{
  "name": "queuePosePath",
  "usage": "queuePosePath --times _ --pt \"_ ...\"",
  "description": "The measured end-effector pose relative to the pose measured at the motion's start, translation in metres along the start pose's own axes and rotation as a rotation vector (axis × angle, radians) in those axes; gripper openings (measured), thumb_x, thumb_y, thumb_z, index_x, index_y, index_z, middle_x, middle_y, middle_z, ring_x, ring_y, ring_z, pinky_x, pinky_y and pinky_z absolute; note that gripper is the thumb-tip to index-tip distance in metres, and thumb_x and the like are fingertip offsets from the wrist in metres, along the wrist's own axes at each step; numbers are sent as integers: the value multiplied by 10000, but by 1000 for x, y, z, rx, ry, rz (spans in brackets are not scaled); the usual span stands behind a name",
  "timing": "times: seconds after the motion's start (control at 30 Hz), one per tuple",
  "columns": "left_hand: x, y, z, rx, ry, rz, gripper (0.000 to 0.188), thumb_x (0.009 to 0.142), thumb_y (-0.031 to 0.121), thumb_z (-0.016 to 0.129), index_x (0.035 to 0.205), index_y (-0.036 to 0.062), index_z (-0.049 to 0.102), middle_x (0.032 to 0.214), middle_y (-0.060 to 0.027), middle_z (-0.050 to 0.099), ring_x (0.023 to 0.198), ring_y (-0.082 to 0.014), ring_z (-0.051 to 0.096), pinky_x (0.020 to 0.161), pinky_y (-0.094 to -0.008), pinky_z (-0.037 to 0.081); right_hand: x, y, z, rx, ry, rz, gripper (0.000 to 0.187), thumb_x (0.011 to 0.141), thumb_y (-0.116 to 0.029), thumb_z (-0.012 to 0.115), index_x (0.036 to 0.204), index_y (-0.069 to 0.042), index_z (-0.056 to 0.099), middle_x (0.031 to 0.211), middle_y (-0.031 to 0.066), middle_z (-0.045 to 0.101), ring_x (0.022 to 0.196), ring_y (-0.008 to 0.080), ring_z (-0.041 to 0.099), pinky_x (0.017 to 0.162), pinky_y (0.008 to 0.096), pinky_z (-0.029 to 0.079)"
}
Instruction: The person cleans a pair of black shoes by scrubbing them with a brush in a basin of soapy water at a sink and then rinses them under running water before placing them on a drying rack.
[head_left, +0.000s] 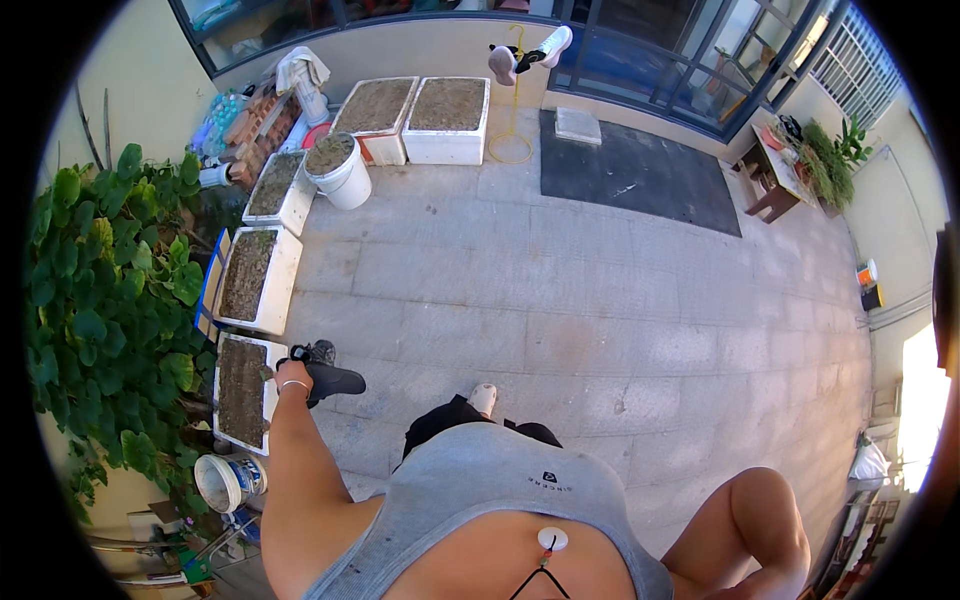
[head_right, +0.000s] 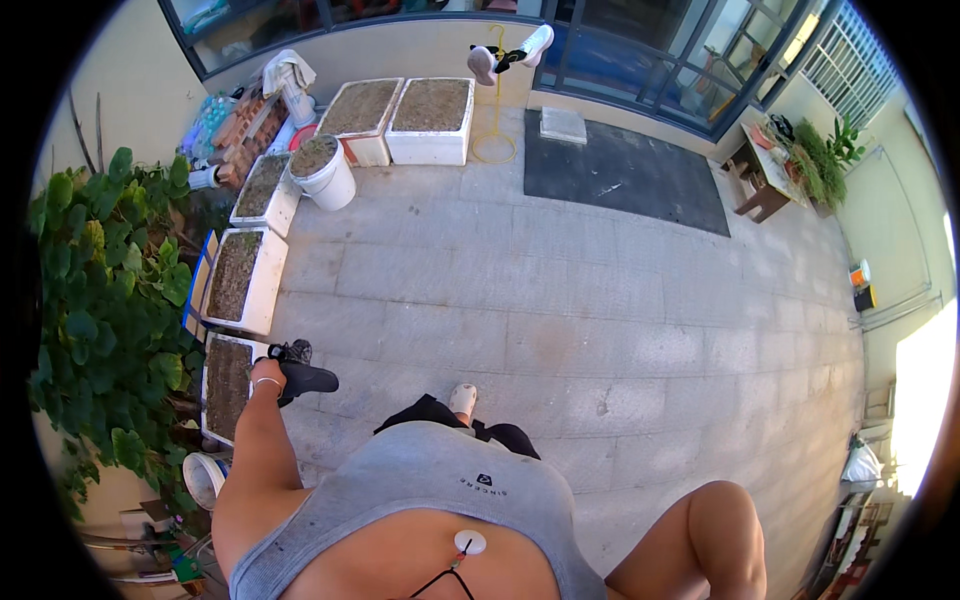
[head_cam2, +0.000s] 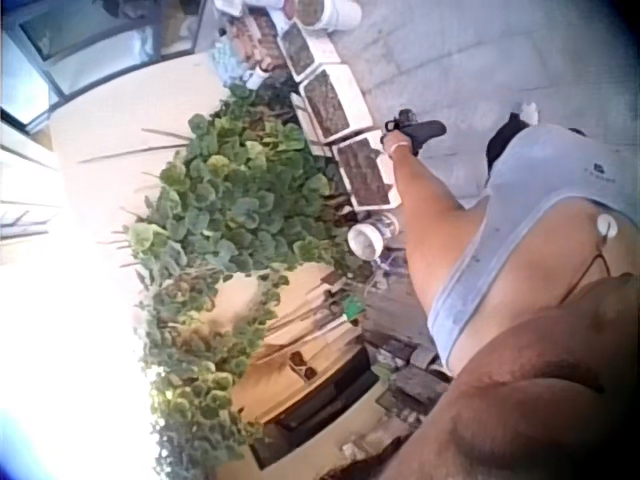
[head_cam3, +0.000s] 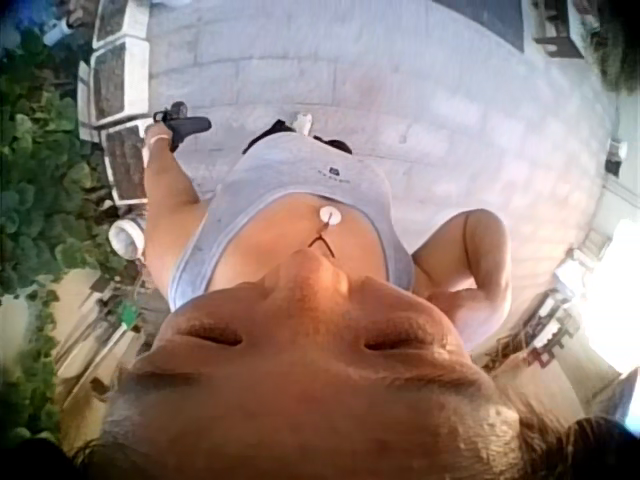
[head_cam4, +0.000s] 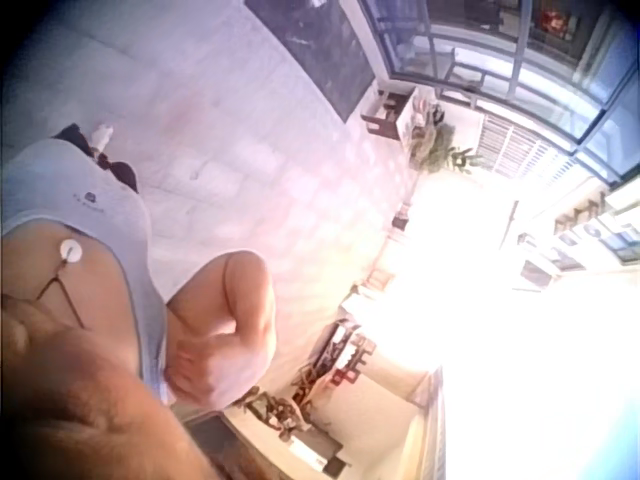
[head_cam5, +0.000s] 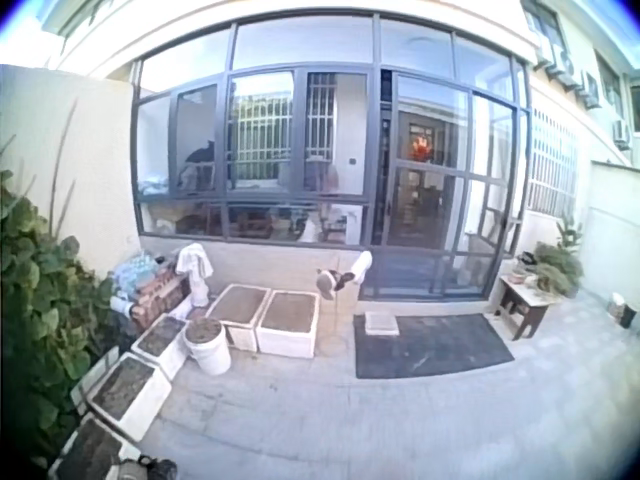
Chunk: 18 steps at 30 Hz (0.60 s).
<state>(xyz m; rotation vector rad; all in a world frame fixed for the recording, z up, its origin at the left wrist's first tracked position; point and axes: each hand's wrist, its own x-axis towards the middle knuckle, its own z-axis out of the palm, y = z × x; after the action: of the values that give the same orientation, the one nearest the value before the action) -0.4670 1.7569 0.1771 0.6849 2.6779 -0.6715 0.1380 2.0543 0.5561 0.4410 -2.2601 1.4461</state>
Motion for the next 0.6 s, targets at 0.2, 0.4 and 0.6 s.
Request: queuePosePath --times 0.2,0.4,0.6 --pt "88 99 -102 -15 175 164 203 795 133 572 969 107 673 1046 -109 609 1032 -283 576 854 -400 490 33 78 -107 41 -12 -25 260 840 -259 659 868 -4 700 611 14 571 437 96 465 403 226 329" --pt "150 193 -187 -2 186 112 210 774 140 605 972 112 665 1043 -95 606 1029 -269 571 851 -392 489 26 155 -232 76 -35 -78 270 833 -262 669 878 2 700 605 18 568 435 98 464 401 230 329" --pt "183 257 -238 50 42 -25 250 801 156 595 1031 93 670 1120 -108 601 1063 -258 576 888 -369 489 26 222 -372 119 -90 -141 281 827 -265 678 887 9 699 598 22 564 433 100 462 400 233 329"
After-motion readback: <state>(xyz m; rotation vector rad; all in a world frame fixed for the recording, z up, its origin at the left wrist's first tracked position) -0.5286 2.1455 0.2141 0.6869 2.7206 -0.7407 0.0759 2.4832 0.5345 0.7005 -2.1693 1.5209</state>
